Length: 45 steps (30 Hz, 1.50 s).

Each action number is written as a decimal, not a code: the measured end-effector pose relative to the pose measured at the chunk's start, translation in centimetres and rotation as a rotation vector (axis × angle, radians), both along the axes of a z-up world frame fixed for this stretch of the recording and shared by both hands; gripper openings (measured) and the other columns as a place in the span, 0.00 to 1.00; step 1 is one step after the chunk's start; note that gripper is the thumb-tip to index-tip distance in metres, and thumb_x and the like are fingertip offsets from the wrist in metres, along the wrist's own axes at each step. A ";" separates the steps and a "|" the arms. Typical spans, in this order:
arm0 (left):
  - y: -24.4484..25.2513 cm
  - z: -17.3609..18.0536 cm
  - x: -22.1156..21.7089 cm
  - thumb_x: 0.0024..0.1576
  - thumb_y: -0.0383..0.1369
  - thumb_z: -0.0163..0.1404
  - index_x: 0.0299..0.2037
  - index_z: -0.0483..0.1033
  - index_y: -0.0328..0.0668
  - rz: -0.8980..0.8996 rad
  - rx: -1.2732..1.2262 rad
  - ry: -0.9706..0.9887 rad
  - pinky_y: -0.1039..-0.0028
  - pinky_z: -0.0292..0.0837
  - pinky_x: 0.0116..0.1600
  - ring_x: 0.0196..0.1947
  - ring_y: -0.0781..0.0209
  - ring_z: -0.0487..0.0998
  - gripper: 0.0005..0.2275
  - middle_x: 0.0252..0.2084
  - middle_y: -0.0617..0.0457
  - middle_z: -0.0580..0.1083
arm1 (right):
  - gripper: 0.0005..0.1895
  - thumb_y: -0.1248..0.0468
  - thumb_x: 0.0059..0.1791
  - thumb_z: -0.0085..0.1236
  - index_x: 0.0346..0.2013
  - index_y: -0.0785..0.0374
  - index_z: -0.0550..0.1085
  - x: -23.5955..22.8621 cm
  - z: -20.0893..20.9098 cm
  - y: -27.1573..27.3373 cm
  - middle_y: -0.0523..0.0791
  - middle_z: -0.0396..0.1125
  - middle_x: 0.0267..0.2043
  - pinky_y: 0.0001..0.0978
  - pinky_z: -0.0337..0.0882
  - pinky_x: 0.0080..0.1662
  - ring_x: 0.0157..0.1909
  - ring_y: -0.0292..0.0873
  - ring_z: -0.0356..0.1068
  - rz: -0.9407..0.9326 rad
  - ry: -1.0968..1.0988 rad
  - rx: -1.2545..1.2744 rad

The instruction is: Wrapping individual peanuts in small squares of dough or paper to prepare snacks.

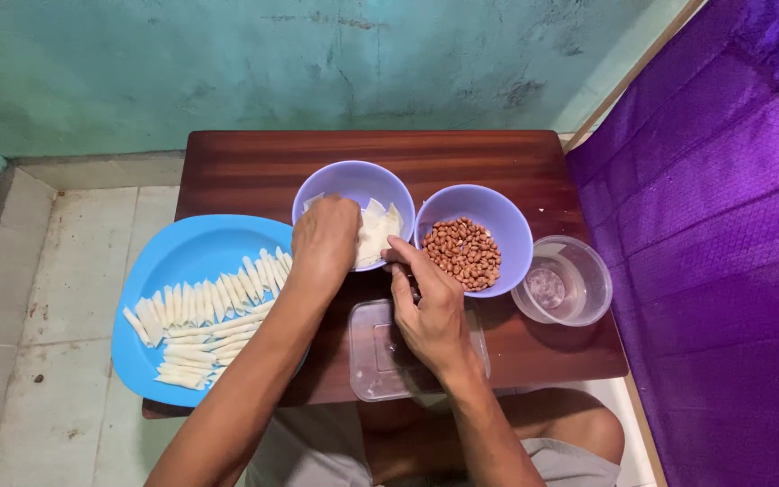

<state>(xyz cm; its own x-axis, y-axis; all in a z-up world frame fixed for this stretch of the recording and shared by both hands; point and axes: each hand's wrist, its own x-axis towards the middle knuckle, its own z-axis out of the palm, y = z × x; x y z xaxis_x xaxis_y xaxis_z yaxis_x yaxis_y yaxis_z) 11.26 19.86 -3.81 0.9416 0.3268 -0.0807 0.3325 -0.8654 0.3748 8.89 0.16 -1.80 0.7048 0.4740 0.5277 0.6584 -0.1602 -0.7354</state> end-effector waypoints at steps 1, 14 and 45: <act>0.0 0.1 -0.3 0.54 0.24 0.53 0.34 0.83 0.33 0.000 0.000 0.000 0.46 0.79 0.45 0.41 0.31 0.81 0.05 0.35 0.37 0.78 | 0.21 0.76 0.51 0.51 0.58 0.63 0.75 0.0 0.1 0.0 0.51 0.78 0.44 0.46 0.77 0.49 0.45 0.53 0.79 0.000 0.000 0.000; -3.2 12.0 -8.7 0.55 0.29 0.56 0.38 0.83 0.36 -0.177 -0.516 -0.352 0.51 0.75 0.43 0.37 0.34 0.81 0.06 0.32 0.34 0.80 | 0.17 0.73 0.52 0.53 0.57 0.68 0.74 -2.7 1.7 -3.4 0.54 0.75 0.48 0.28 0.81 0.32 0.36 0.43 0.79 -0.063 0.261 0.305; -11.6 -2.6 -11.3 0.57 0.29 0.58 0.35 0.84 0.38 -0.117 -1.027 -0.482 0.75 0.79 0.26 0.19 0.63 0.80 0.03 0.19 0.49 0.79 | 0.24 0.76 0.47 0.62 0.58 0.71 0.72 -4.2 -6.2 -9.2 0.55 0.76 0.36 0.30 0.82 0.32 0.31 0.40 0.75 -0.136 0.496 0.284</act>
<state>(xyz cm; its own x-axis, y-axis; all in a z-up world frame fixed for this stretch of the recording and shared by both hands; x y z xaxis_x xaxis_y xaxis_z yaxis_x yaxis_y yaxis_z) -0.05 8.31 -6.40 0.9675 0.2232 0.1188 -0.1003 -0.0924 0.9907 4.68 -9.00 -8.03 0.9447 0.2497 0.2127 0.2122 0.0294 -0.9768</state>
